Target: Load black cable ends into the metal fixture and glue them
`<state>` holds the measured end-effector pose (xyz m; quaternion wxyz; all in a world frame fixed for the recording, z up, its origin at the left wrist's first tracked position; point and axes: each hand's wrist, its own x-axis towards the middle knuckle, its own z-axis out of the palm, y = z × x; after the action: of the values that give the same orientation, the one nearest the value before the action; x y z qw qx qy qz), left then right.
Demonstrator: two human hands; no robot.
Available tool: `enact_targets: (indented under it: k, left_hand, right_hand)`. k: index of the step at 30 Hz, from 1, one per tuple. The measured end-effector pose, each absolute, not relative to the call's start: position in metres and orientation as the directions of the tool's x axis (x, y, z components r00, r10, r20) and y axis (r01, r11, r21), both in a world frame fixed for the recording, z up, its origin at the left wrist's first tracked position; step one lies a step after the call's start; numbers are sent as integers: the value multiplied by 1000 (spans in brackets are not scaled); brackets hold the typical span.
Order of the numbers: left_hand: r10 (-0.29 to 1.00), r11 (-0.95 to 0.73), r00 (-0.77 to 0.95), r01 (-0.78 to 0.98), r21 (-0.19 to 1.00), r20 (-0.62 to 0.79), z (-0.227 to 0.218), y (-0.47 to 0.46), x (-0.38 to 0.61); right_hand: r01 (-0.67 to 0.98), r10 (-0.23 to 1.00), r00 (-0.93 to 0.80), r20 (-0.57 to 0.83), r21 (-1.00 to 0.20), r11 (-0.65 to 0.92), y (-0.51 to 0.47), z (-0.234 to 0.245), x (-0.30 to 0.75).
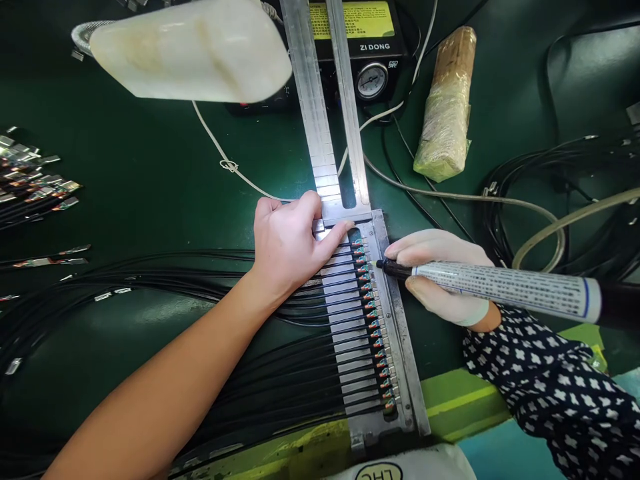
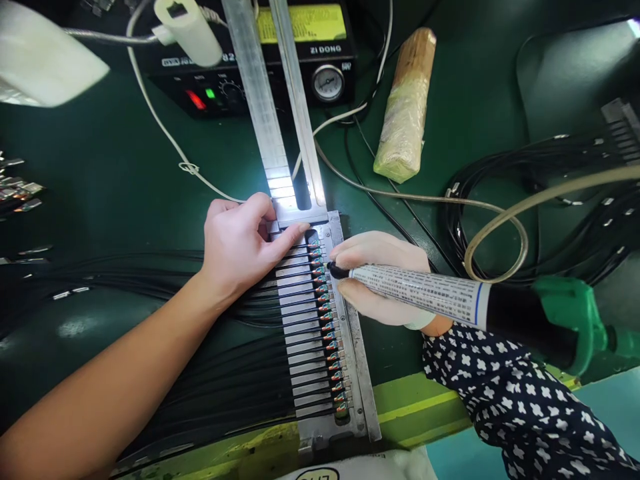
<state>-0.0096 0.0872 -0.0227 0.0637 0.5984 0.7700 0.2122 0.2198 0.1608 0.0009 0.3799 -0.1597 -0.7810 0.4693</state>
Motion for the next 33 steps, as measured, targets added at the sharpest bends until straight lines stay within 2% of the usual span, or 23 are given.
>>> enact_targets:
  k: [24,33]
  left_hand:
    - [947,201,-280,898,391,156,-23,87,-9]
    - [946,201,-281,898,391,160,-24,87,-9]
  right_hand:
    - [-108,604,-664,441,-855,507,163,-3,219]
    - [-103,579,-657,482,-819,565,155,9,234]
